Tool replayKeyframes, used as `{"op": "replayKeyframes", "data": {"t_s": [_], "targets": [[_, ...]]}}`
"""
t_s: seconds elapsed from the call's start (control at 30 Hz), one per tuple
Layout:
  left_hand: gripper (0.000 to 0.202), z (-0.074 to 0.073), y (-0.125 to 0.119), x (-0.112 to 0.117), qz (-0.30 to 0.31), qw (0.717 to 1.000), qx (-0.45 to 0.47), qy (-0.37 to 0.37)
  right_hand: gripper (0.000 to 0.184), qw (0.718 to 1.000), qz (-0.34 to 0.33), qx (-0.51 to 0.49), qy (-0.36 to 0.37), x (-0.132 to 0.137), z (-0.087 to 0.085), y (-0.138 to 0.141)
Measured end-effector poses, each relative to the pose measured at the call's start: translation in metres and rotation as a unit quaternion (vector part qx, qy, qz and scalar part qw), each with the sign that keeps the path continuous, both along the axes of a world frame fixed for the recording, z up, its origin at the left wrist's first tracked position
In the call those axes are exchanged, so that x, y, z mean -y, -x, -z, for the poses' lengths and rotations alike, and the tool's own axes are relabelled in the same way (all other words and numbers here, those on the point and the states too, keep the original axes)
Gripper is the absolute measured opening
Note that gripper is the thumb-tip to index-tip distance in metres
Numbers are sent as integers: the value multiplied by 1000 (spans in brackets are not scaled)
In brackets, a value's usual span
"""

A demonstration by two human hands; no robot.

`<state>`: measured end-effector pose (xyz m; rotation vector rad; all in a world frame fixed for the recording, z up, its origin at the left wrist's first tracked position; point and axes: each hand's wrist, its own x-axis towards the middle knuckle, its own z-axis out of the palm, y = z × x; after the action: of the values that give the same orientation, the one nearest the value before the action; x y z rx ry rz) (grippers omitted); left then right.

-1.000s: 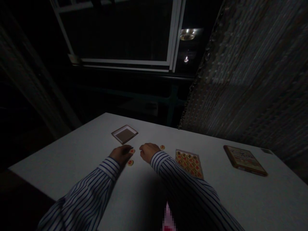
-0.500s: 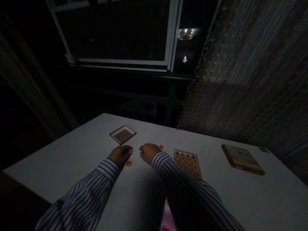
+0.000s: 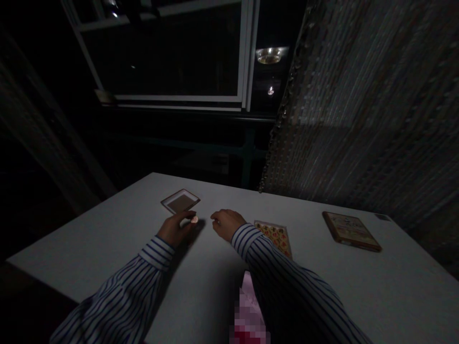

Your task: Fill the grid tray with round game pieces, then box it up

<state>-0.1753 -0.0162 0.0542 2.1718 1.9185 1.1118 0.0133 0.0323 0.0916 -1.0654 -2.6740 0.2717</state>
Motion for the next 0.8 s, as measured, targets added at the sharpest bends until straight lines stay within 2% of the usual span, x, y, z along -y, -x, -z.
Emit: {"op": "replayKeyframes", "data": {"t_s": [0.23,0.5,0.8], "targets": [[28,-7,-18,5,30,998,7,-46,31,999,2,-36,-15,4,-6,-22],[27,-16,-45,13,66,996,2,-65,29,996,11,-81,-21,14,-14,-48],[25,-15,-77,13,102,992,-14,-74,29,992,36,-117,-3,26,-17,-77]]}}
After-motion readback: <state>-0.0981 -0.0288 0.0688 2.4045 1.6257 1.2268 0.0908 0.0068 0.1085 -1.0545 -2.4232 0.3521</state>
